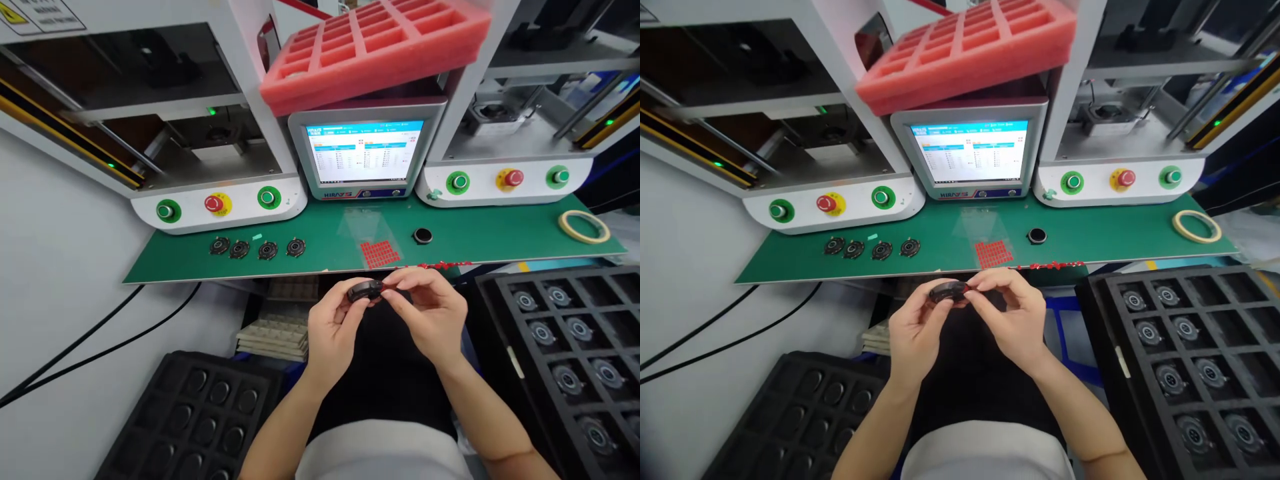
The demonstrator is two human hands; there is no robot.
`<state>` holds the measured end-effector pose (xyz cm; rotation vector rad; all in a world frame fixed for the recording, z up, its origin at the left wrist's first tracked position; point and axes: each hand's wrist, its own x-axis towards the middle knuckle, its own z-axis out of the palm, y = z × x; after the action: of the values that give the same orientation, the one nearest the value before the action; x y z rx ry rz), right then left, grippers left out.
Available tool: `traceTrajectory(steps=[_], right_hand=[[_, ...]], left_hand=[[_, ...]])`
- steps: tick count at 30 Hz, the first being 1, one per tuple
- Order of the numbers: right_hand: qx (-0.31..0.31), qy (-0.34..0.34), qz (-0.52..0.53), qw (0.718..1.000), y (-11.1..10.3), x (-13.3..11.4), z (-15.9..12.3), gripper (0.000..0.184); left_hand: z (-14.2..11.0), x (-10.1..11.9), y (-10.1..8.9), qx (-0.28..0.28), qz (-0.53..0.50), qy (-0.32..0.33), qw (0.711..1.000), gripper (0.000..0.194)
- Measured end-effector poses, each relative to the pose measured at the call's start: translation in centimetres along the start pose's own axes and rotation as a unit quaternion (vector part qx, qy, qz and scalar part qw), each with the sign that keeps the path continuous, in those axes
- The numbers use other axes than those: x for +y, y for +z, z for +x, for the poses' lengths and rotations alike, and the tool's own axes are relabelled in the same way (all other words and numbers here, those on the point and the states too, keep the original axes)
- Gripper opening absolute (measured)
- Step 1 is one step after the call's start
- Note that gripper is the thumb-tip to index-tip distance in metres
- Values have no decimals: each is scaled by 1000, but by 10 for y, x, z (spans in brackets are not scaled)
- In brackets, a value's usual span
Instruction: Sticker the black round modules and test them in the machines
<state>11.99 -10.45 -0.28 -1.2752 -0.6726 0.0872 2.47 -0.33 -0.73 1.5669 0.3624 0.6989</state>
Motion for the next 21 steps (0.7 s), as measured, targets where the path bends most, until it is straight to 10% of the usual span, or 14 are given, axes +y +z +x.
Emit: traceTrajectory(steps=[8, 21], right_hand=[[-21, -105, -42, 993, -24, -12, -12, 33], [-180, -81, -26, 980, -48, -7, 9, 23]], left_hand=[[-6, 16, -4, -71, 214, 196, 954, 25], [1, 9, -6, -151, 194, 198, 949, 28]])
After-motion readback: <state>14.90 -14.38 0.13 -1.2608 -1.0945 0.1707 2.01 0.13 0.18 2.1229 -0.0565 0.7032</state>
